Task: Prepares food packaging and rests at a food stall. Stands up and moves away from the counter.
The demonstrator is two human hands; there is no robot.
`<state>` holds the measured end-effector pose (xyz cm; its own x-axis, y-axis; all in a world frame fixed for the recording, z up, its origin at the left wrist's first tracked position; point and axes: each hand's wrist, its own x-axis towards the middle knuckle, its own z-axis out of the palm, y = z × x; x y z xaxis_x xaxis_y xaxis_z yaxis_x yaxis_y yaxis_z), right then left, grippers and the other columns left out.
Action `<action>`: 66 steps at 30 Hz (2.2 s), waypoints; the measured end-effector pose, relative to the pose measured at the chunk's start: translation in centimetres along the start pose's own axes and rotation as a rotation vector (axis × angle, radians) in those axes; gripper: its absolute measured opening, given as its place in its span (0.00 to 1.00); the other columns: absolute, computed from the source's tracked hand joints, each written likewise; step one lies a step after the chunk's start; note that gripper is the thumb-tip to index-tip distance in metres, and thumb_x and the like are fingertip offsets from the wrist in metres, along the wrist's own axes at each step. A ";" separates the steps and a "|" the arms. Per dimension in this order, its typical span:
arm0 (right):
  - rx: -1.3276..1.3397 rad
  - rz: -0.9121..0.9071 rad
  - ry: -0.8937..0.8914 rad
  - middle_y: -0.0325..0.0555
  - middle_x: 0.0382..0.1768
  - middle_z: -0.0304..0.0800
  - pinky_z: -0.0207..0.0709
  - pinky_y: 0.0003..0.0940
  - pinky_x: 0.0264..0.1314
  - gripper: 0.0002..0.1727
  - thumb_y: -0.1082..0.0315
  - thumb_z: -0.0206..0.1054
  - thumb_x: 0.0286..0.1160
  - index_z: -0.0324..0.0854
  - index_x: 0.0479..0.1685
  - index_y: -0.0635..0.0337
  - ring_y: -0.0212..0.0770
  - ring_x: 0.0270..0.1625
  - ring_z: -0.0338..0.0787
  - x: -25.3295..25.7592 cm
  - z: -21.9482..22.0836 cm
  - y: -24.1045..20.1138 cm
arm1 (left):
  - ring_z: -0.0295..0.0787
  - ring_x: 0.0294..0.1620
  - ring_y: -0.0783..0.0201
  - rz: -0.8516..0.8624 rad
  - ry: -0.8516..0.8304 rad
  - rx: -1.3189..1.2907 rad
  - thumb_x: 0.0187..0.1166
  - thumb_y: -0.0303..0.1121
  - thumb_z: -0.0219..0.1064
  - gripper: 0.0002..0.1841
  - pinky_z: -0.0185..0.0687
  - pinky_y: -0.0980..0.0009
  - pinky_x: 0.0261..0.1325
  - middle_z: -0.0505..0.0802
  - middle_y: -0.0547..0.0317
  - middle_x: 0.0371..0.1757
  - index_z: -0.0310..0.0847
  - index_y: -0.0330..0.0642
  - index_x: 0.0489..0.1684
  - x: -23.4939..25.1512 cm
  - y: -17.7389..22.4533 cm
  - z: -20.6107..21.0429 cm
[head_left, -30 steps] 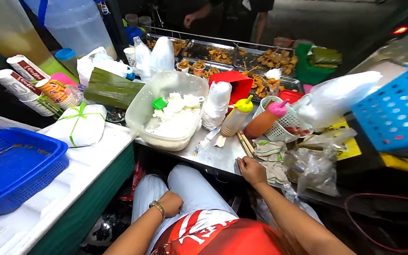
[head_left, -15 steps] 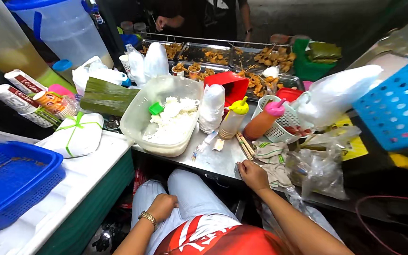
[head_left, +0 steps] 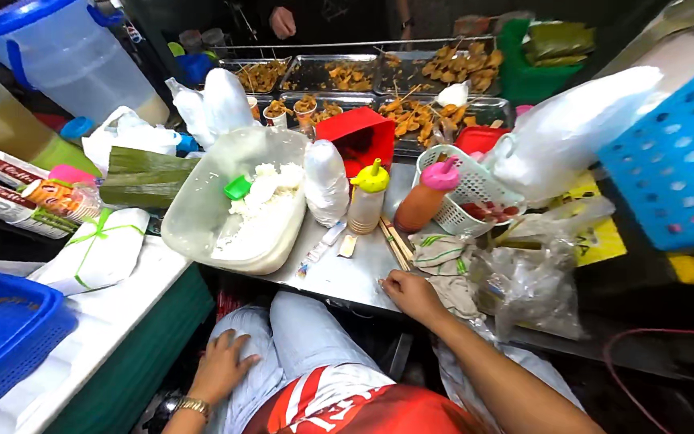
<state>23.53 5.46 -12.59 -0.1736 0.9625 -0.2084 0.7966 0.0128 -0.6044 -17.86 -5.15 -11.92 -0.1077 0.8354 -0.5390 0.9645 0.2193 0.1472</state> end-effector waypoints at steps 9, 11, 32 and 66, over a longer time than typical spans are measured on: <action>-0.088 -0.459 -0.332 0.64 0.56 0.90 0.77 0.63 0.68 0.22 0.54 0.59 0.89 0.86 0.58 0.67 0.63 0.65 0.88 5.2 0.8 -4.0 | 0.42 0.93 0.26 -0.030 0.415 -0.318 0.85 0.51 0.59 0.34 0.41 0.32 0.89 0.51 0.31 0.94 0.66 0.45 0.89 -1.8 -2.3 0.4; -0.175 -0.504 -0.425 0.66 0.58 0.88 0.76 0.67 0.68 0.22 0.55 0.62 0.87 0.84 0.61 0.67 0.66 0.67 0.85 6.0 1.4 -4.4 | 0.46 0.94 0.35 -0.033 0.482 -0.518 0.88 0.49 0.53 0.35 0.44 0.39 0.91 0.54 0.32 0.93 0.58 0.41 0.92 -2.5 -3.2 -0.5; -0.093 -0.698 -0.240 0.58 0.51 0.91 0.80 0.57 0.61 0.22 0.52 0.58 0.88 0.86 0.56 0.62 0.57 0.59 0.90 6.5 3.1 -1.7 | 0.91 0.46 0.78 -0.183 0.416 -1.083 0.95 0.49 0.38 0.26 0.86 0.76 0.51 0.95 0.67 0.49 0.81 0.46 0.65 -5.8 2.1 -11.4; -0.163 -0.741 -0.287 0.57 0.54 0.92 0.78 0.58 0.67 0.21 0.55 0.58 0.90 0.88 0.59 0.62 0.56 0.60 0.90 7.1 1.6 -2.1 | 0.85 0.65 0.34 -0.290 0.747 -0.178 0.93 0.57 0.39 0.35 0.67 0.26 0.66 0.91 0.34 0.57 0.88 0.37 0.61 -21.7 12.5 -13.4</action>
<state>19.66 11.85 -14.06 -0.8136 0.5814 -0.0005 0.4867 0.6806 -0.5477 -6.69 -13.79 12.75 -0.5400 0.8345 0.1096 0.8275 0.5026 0.2503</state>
